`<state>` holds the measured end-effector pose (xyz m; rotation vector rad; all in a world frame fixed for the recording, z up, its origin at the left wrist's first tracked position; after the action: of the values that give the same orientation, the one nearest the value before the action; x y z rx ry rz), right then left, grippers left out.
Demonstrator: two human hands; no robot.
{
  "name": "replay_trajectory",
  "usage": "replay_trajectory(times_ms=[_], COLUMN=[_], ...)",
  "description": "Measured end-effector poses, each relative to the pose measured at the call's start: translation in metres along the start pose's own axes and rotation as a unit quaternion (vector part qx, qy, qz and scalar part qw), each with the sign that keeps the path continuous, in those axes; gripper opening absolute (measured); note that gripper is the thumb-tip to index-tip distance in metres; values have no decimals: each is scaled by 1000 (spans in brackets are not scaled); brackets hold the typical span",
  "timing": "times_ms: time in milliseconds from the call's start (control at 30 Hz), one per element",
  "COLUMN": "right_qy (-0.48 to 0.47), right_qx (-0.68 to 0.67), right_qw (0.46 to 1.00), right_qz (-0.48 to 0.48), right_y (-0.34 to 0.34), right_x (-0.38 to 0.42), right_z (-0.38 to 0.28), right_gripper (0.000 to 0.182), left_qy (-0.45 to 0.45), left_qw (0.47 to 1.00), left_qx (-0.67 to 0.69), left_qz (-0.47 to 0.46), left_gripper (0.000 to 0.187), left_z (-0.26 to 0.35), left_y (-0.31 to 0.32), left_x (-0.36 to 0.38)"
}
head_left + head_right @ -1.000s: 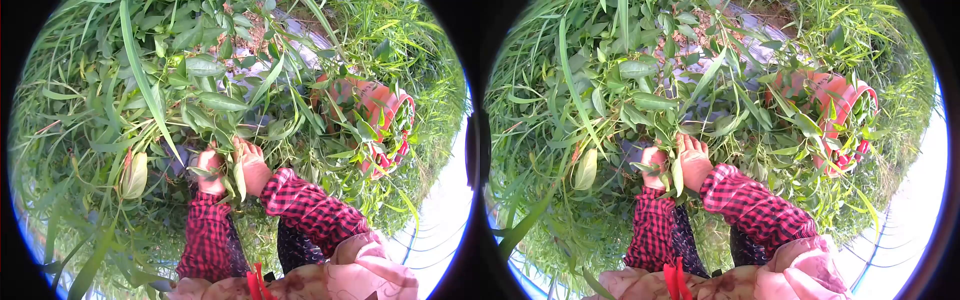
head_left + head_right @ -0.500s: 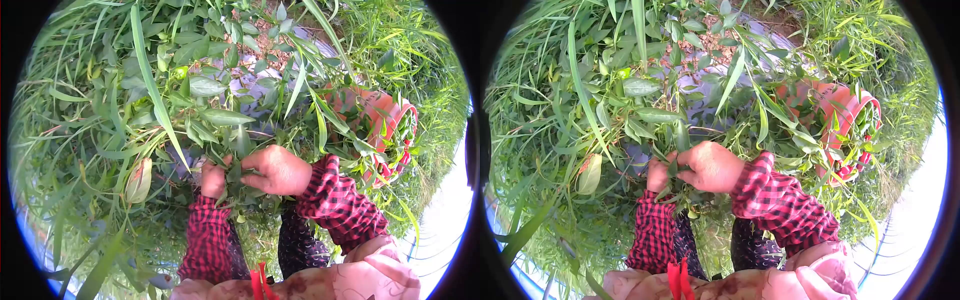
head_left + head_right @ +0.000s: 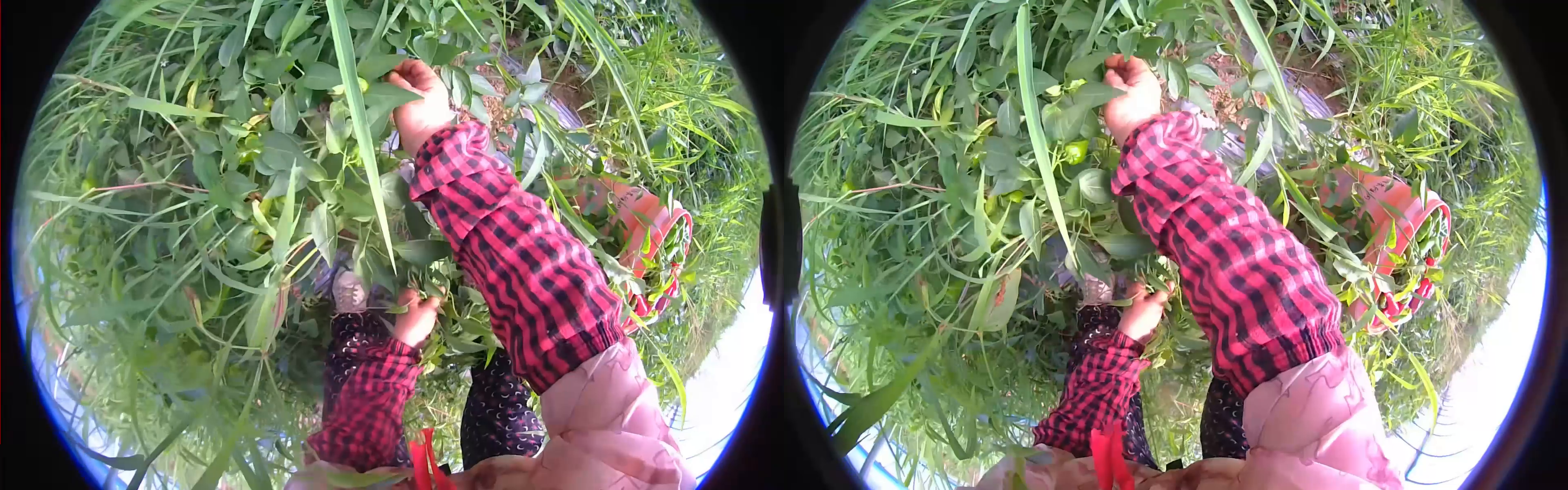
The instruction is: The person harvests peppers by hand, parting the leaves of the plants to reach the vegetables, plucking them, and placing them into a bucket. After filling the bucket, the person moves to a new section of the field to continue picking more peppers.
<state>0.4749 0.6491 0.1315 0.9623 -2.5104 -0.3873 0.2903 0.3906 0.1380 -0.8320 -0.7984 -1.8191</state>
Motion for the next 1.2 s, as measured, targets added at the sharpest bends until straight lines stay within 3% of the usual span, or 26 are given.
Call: replay_trajectory(times_ms=[33, 100, 200, 333, 367, 433, 467, 500, 533, 567, 633, 667, 733, 800, 833, 867, 900, 933, 967, 1000, 1033, 1067, 1100, 1133, 1167, 1200], right_qy=[57, 67, 50, 125, 167, 248, 259, 267, 269, 98, 182, 9, -27, -61, -137, -14, -106, -197, -198, -55, 129, 346, 441, 475, 509, 479], right_qx=[68, 135, 335, 361, 360, 363, 423, 479, 532, 443, 318, 510, 509, 393, 417, 436, 417, 397, 398, 313, 153, -158, -334, -295, -257, -46], right_qw=[990, 973, 888, 841, 833, 810, 759, 705, 646, 743, 818, 715, 706, 772, 754, 734, 729, 716, 712, 813, 867, 871, 820, 818, 812, 835], right_qz=[-108, -177, -310, -383, -386, -388, -421, -450, -477, -492, -444, -478, -492, -496, -488, -521, -533, -540, -543, -487, -456, -311, -146, -137, -129, -266], right_y=[8, 1, 31, 31, 30, 31, 28, 25, 22, 13, -32, -9, -13, -28, -19, -20, -22, -33, -51, -78, -88, -100, -111, -107, -103, -82], right_x=[1, -39, -4, 65, 82, 117, 130, 140, 151, 163, 183, 190, 193, 196, 197, 199, 199, 197, 206, 209, 206, 205, 204, 201, 199, 197], right_z=[-9, 85, 51, 33, 19, -11, -18, -25, -32, -20, 44, 5, 2, 12, -2, -6, -7, 3, 23, 52, 68, 84, 98, 90, 81, 57], right_gripper=[9, 31, 42, 60, 59, 57, 57, 58, 60, 50, 45, 45, 44, 45, 47, 49, 49, 49, 49, 50, 44, 38, 32, 27, 28, 30], left_qy=[-12, -15, -62, 99, -25, -74, -40, 43, 74, 5, 6, -59, -135, 116, 114, 75, 33, 51, 161, 221, 266, 262, 309, 253, 263, 266], left_qw=[1000, 999, 998, 969, 968, 964, 947, 972, 978, 999, 997, 967, 783, 779, 778, 886, 953, 985, 981, 944, 918, 888, 853, 895, 842, 772], left_qx=[-9, -29, 20, -219, -250, -255, -317, -228, -190, -53, -76, -243, -580, -604, -605, -430, -235, -139, -102, -178, -158, -207, -251, -155, -270, -382], left_qz=[-15, -21, -2, 55, 1, -16, -9, 35, 47, 9, -14, -47, -178, -123, -121, -158, -187, -92, 39, 169, 248, 317, 338, 333, 387, 434], left_gripper=[16, 14, 17, 21, 24, 28, 29, 28, 33, 39, 50, 52, 58, 50, 50, 41, 33, 18, 13, 9, 10, 11, 11, 14, 19, 25], left_z=[-10, -13, -17, -50, -86, -98, -94, -63, -94, -143, -155, -91, 47, 77, 101, 138, 169, 191, 212, 221, 216, 203, 185, 173, 178, 184], left_y=[2, 9, 24, 22, 22, 15, 7, 7, -1, -11, -23, -18, -9, -6, -7, -6, -6, -16, -36, -63, -90, -118, -152, -173, -182, -187], left_x=[3, 11, 23, 30, 25, 33, 36, 50, 51, 47, 57, 74, 112, 139, 143, 144, 141, 123, 109, 94, 76, 62, 46, 43, 54, 69])
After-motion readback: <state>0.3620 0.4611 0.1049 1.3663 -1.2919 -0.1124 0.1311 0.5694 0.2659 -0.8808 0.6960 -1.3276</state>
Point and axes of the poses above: each hand's wrist, its own x-axis away from the middle knuckle, its own y-axis out of the palm, z = x × y, the point moved 5 cm from there along -x, towards the middle knuckle, and after that the axes turned 4 degrees about -x, right-handed, at the moved point
